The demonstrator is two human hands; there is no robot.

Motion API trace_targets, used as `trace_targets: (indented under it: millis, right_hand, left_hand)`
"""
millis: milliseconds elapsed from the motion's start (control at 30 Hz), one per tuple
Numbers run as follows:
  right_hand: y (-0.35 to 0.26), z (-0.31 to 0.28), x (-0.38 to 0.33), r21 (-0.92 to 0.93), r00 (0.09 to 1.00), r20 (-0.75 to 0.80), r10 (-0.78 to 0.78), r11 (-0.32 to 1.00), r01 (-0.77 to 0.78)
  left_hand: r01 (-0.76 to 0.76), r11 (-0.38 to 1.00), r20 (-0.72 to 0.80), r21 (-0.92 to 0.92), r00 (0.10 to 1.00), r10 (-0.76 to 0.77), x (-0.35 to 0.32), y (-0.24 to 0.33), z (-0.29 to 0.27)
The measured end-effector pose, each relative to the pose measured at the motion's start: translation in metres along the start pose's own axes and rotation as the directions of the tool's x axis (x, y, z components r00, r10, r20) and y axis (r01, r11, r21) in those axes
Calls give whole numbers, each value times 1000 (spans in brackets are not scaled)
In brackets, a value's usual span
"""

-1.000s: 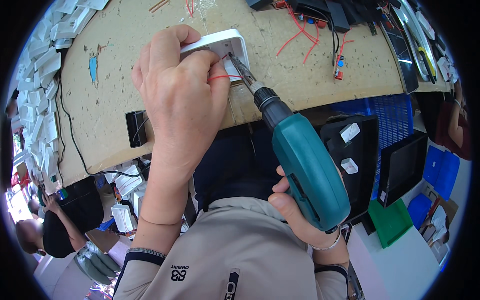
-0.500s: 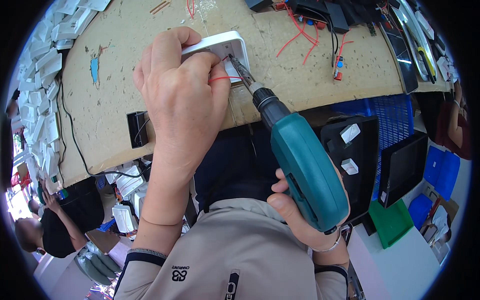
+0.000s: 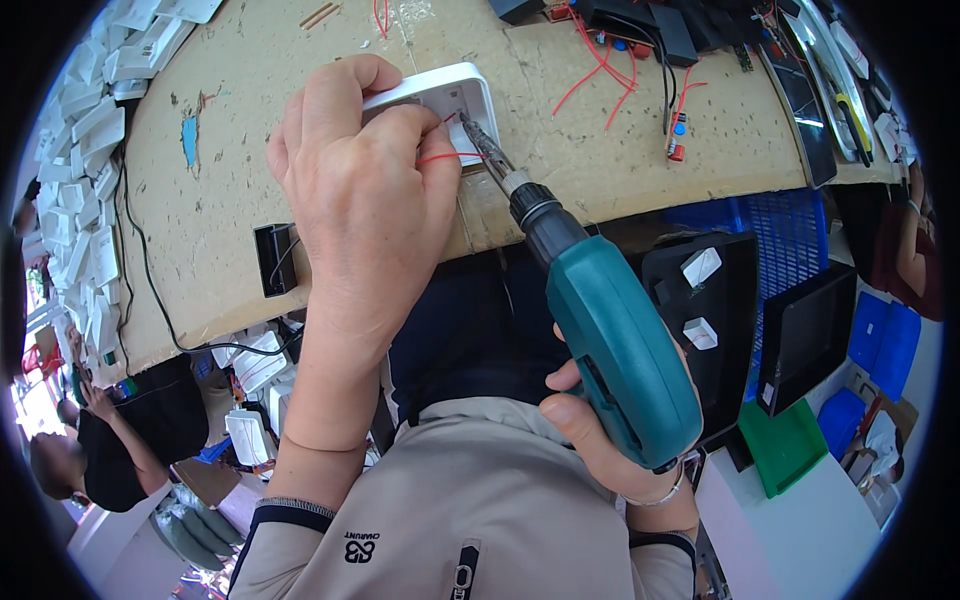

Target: Assembling electronic components by soldering wires into white plastic housings.

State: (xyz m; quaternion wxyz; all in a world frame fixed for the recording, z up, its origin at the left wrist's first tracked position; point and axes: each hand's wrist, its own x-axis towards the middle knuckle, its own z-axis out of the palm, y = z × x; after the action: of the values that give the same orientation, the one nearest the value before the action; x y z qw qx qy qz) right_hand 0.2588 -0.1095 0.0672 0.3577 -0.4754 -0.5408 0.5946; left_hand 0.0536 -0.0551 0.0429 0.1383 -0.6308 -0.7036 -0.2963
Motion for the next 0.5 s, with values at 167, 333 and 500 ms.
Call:
trace_targets:
  millis: [167, 333, 500]
  right_hand:
    - [-2, -4, -3, -38, 998, 52, 32, 999, -30]
    - [-4, -4, -9, -10, 1000, -7, -13, 1000, 13]
    - [1, -10, -11, -12, 990, -96, -106, 994, 105]
  left_hand:
    - [-5, 1000, -5, 0, 1000, 5, -1, 0, 0]
    - [-8, 1000, -2, 11, 1000, 8, 0, 0, 0]
    - [-16, 1000, -18, 15, 1000, 16, -1, -1, 1]
